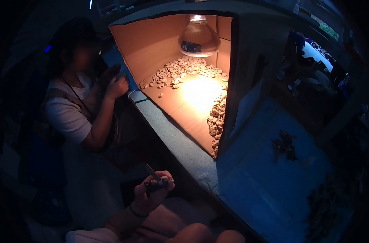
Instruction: The person assembles toy figurines by taking components from a cardboard box and the table, applying glue using a squeeze bottle, and pressing the parts together by hand.
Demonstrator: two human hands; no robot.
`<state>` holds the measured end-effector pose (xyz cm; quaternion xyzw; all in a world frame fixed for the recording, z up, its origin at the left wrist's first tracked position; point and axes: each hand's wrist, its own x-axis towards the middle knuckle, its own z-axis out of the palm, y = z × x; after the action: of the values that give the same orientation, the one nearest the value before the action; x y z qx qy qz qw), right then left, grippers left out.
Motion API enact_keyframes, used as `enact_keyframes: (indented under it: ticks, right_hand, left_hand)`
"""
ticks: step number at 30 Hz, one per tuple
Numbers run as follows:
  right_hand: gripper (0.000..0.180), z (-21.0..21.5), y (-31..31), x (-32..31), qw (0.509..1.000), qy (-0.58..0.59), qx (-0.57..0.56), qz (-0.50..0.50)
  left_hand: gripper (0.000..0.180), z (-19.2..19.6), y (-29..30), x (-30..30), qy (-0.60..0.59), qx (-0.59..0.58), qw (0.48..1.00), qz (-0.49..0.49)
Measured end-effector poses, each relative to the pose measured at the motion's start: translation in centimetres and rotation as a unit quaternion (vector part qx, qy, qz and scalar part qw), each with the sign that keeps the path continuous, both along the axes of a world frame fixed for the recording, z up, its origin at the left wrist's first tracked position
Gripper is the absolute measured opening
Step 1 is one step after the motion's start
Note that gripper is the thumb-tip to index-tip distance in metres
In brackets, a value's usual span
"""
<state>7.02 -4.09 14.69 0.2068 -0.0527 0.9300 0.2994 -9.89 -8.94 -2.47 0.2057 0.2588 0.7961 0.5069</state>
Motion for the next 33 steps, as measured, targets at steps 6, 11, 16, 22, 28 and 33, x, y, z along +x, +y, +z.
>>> enact_keyframes:
  ticks: [6,11,16,22,28,33]
  right_hand:
    - [0.066,-4.7,3.2,-3.6,0.94,0.204,-0.209,-0.178]
    - [0.074,-9.9,6.8,-1.9,0.987,-0.109,0.022,-0.116]
    - [0.07,-11.2,7.1,-0.5,0.985,-0.098,0.054,-0.131]
    - [0.04,-10.5,6.2,-0.1,0.926,-0.274,0.128,-0.226]
    - [0.045,-11.1,5.9,0.1,0.865,-0.389,0.165,-0.27]
    - [0.039,-11.3,5.6,0.1,0.857,-0.385,0.178,-0.293]
  left_hand:
    - [0.036,0.5,1.1,1.2,-0.002,0.039,0.999,0.024]
    - [0.047,1.2,0.5,0.7,0.024,0.001,0.998,0.066]
    - [0.052,2.7,1.3,1.2,0.091,-0.04,0.993,0.059]
    - [0.07,2.7,2.1,1.6,0.137,-0.013,0.989,0.049]
    - [0.072,2.6,2.0,1.7,0.153,0.003,0.988,0.032]
    - [0.071,2.4,1.7,1.3,0.146,0.01,0.989,0.018]
